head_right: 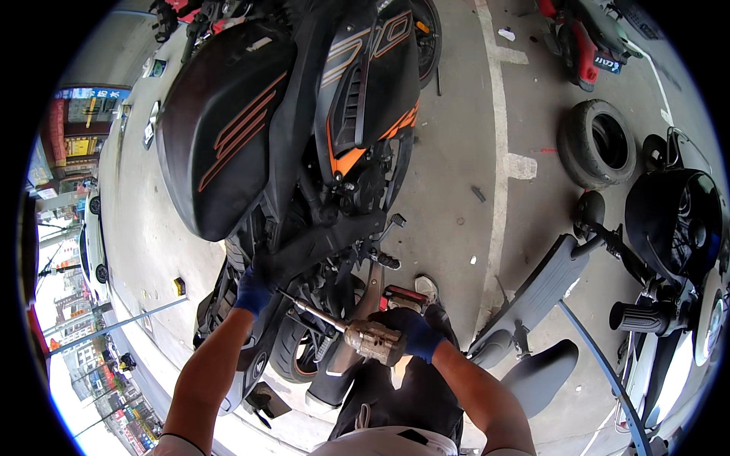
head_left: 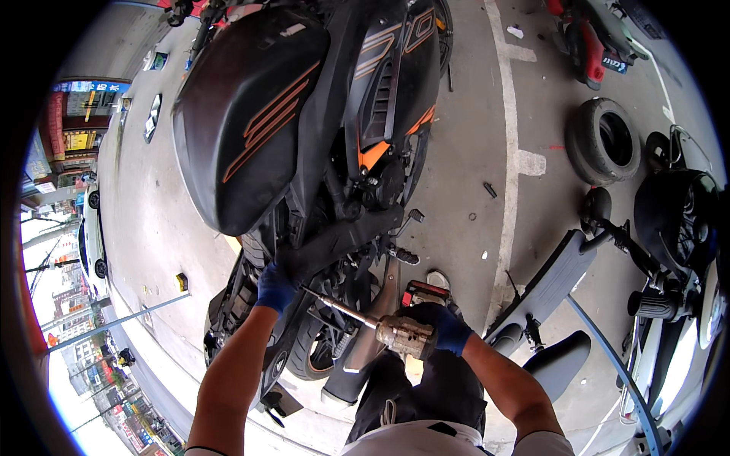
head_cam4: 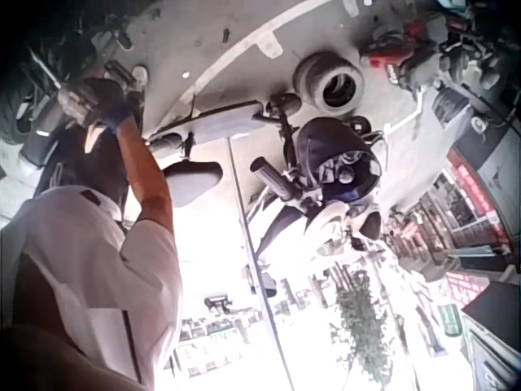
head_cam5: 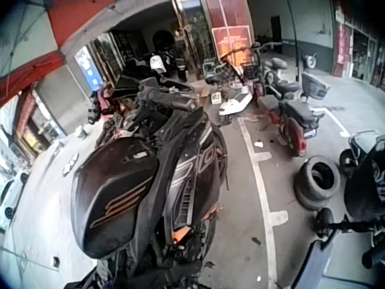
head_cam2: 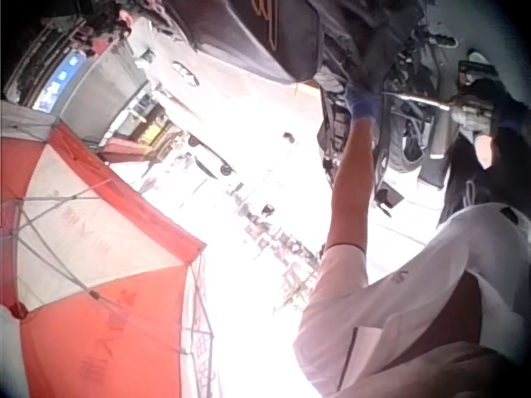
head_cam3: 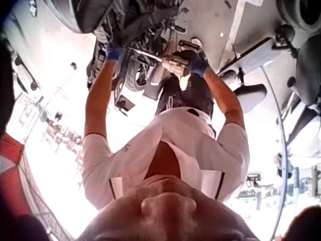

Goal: The person removes a black plastic side panel from a motorcycle using a power tool. They then place the panel on the ground and proceed to remove additional fasteners from the motorcycle's frame and engine area using the same tool.

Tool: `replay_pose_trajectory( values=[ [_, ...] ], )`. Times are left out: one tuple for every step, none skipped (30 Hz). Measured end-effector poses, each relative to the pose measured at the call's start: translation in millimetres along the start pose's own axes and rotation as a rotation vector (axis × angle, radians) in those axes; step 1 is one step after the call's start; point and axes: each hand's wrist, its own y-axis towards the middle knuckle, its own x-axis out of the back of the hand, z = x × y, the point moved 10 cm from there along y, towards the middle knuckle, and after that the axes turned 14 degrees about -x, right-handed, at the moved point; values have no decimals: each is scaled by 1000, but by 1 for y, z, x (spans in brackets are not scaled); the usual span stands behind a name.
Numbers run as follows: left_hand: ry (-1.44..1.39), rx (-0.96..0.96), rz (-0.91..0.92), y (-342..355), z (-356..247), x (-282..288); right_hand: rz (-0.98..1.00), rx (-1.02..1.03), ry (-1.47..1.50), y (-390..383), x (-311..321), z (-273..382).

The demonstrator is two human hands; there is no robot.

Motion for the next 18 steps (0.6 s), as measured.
replay_pose_trajectory(
  values=[
    [65, -3, 45, 5, -7, 5, -38, 27, 15, 1, 4, 1],
    [131, -3, 87, 10, -16, 10, -42, 50, -41, -1, 3, 0],
    [197, 8, 122, 13, -22, 15, -37, 75, -102, 1, 0, -6],
    [271, 76, 109, 20, -49, 31, -5, 36, -63, 3, -4, -24],
    [415, 35, 65, 20, -71, 36, -9, 20, -161, 4, -5, -26],
    [557, 5, 20, 14, -86, 37, -33, 15, -119, 5, -3, -33],
    [438, -205, 140, 7, -104, 13, -47, 13, -75, 7, -5, -39],
    [320, -438, 264, 1, -130, -12, -89, 35, -103, 6, 0, -37],
    [440, -566, 303, -13, -147, -29, -60, -11, -50, 10, 4, -35],
    [560, -687, 326, -30, -163, -45, -13, -64, 2, 10, 4, -31],
    [513, -510, 460, -29, -147, -59, 40, -117, 52, 10, 3, -29],
    [453, -349, 586, -20, -136, -75, 27, -123, 9, 10, 4, -43],
    [379, -173, 711, -18, -124, -90, 11, -92, -3, 5, 12, -34],
    [272, -170, 603, 1, -171, -64, -18, -71, -19, -7, 26, -21],
    [246, -209, 596, -3, -180, -74, -26, -43, -33, -20, 34, -6],
    [222, -247, 583, -11, -187, -82, 194, -264, 784, -29, 30, -16],
    [198, -287, 568, -21, -191, -90, 394, -502, 1601, -42, 17, -17],
    [154, -401, 400, -29, -205, -89, 251, -528, 1391, -52, 33, -30]
  ],
)
